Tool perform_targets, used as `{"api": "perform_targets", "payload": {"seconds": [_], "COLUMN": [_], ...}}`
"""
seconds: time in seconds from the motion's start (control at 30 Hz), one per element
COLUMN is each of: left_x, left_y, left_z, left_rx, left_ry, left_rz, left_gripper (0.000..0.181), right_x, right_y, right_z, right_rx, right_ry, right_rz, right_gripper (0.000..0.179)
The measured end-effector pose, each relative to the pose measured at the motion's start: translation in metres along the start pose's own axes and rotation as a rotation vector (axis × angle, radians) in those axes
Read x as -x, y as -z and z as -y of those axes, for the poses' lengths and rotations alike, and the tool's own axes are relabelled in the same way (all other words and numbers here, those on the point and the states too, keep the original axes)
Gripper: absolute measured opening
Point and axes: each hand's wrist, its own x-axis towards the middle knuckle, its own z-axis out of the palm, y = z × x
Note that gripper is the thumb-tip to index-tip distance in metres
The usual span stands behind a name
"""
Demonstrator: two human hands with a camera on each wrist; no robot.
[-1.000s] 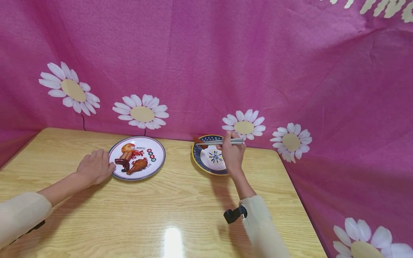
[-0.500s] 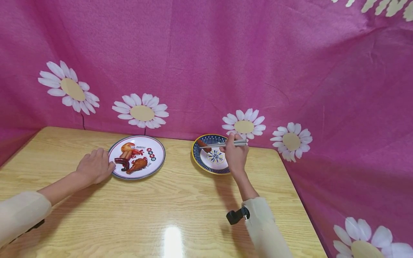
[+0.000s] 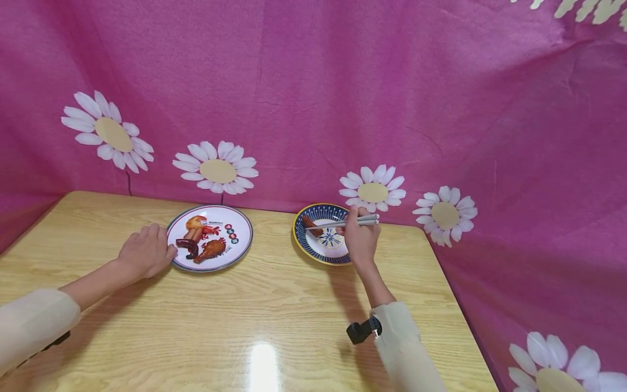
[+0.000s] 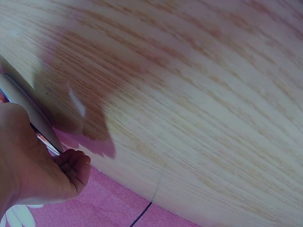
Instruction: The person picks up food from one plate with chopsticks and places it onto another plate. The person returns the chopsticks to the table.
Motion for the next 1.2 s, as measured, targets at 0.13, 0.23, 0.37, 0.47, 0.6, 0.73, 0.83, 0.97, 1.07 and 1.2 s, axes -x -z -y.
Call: {"api": "perform_targets", "payload": {"seconds": [0.13,0.23,0.37,0.47,0.6,0.73,0.83,0.97,1.07,1.2], "left_x": [0.000,0.000,0.001,0.002,0.001,0.001,0.001,0.001,0.001,0.001], "left_y": [0.002,0.002,0.002,0.003,0.003,0.003,0.003,0.004,0.004,0.004], "left_z": [-0.001,-0.002,-0.002,-0.003,-0.003,-0.002,-0.002,-0.003,-0.003,-0.003], "left_rx": [0.003,0.002,0.004,0.009,0.008,0.007,0.005,0.004,0.008,0.008], "left_ry": [0.001,0.002,0.002,0.004,0.005,0.004,0.003,0.002,0.004,0.003], "left_rz": [0.002,0.001,-0.001,-0.002,-0.002,-0.001,-0.002,-0.001,-0.002,-0.009], "left_gripper": [0.046,0.045,0.044,0.043,0.044,0.043,0.043,0.042,0.042,0.042], "right_x": [-0.005,-0.012,-0.018,-0.018,-0.018,-0.017,-0.017,-0.017,-0.017,-0.017], "right_y": [0.000,0.001,0.001,0.001,0.001,0.001,0.002,0.004,0.005,0.008], "right_z": [-0.008,-0.022,-0.035,-0.038,-0.041,-0.042,-0.042,-0.041,-0.040,-0.040], "right_rx": [-0.012,-0.033,-0.027,-0.006,-0.002,-0.013,-0.019,-0.034,-0.043,-0.063], "right_ry": [-0.025,-0.040,-0.025,-0.002,0.005,-0.002,-0.016,-0.040,-0.041,-0.044], "right_rz": [0.014,0.022,0.010,0.000,-0.007,-0.006,0.001,0.011,0.013,0.017], "right_gripper": [0.038,0.039,0.042,0.042,0.040,0.039,0.038,0.036,0.038,0.036]}}
